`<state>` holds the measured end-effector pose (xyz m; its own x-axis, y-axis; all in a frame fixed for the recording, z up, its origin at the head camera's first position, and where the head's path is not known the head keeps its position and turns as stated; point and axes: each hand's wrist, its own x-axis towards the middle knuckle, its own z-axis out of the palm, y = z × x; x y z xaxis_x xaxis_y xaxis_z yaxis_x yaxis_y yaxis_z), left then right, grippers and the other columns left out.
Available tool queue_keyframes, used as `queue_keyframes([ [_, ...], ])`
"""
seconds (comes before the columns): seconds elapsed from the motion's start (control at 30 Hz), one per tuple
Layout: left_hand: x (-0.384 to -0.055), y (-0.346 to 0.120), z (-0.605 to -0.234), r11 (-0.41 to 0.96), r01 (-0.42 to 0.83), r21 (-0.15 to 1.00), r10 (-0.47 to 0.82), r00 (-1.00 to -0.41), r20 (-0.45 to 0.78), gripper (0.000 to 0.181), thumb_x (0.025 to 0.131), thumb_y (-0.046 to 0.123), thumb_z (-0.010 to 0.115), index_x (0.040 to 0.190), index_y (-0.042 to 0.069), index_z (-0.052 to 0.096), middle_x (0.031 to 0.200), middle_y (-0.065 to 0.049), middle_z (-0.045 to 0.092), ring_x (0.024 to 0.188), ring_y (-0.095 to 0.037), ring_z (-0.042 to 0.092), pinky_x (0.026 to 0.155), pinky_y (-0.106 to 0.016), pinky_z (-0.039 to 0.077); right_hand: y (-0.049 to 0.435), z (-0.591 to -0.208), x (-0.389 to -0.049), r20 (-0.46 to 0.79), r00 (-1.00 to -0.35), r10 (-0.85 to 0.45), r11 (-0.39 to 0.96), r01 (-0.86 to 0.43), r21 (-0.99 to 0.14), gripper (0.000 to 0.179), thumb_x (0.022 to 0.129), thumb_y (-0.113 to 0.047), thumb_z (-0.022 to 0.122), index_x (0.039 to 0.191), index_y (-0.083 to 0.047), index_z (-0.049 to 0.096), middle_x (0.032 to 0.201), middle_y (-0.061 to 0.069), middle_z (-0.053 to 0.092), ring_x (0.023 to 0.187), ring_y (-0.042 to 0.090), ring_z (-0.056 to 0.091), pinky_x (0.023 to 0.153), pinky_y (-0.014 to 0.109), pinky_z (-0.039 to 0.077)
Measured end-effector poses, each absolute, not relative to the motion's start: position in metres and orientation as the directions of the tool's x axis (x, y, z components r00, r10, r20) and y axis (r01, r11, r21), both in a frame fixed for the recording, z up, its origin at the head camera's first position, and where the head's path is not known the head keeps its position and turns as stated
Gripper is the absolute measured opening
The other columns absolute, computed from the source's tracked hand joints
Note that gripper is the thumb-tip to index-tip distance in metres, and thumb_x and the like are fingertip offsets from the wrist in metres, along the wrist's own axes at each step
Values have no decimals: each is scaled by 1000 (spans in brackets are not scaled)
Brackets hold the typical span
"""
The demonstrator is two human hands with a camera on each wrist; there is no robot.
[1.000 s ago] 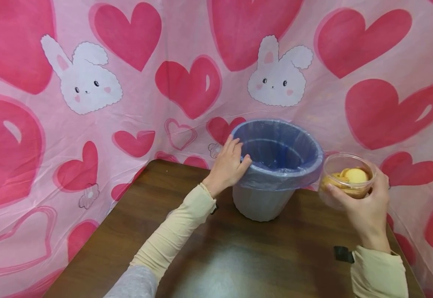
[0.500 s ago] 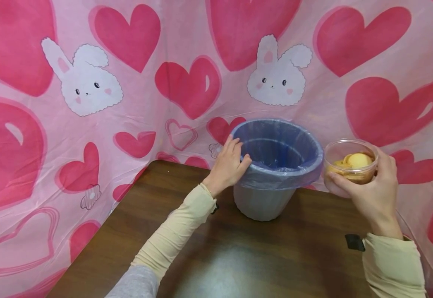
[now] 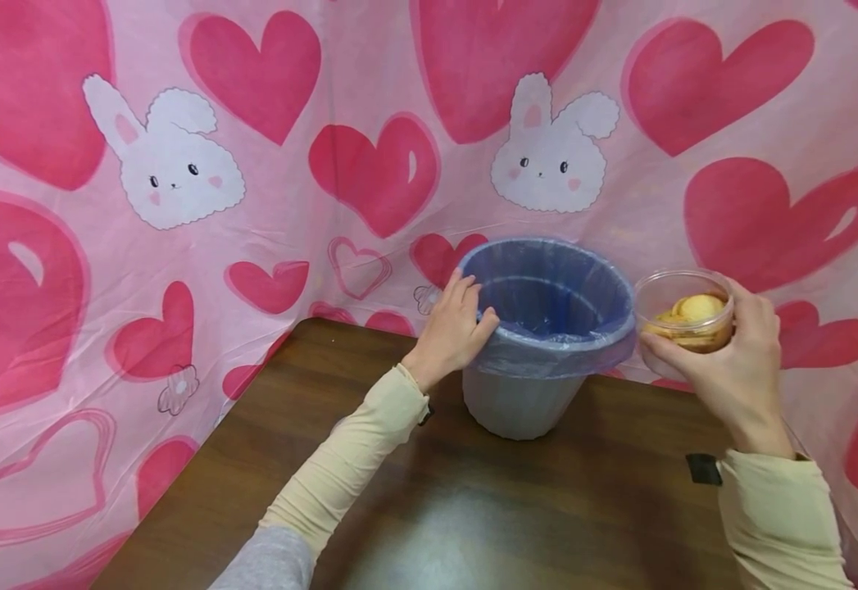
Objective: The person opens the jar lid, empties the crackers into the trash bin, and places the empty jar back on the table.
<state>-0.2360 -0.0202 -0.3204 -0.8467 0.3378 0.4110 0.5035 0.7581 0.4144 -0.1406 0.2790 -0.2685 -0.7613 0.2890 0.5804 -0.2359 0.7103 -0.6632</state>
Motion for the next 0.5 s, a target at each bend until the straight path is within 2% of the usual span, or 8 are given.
queue_keyframes([
  [0.33,-237,-21,-322,764,495,414,333,-852,404,60,95,39,36,137,-3,46,151,-16,37,149,-29,15,121,-43,18,276,-262,-148,613,-759,221,750,-270,-604,90,60,-19,89,139,-31,48,121,3,49,108,-6,31,76,15,30],
  [0.5,-237,-21,-322,768,496,405,335,-850,406,61,95,40,35,137,-2,46,151,-16,37,149,-30,16,121,-43,18,275,-258,-151,613,-763,204,767,-265,-585,91,61,-19,87,141,-27,47,123,8,48,109,-7,29,77,15,29],
])
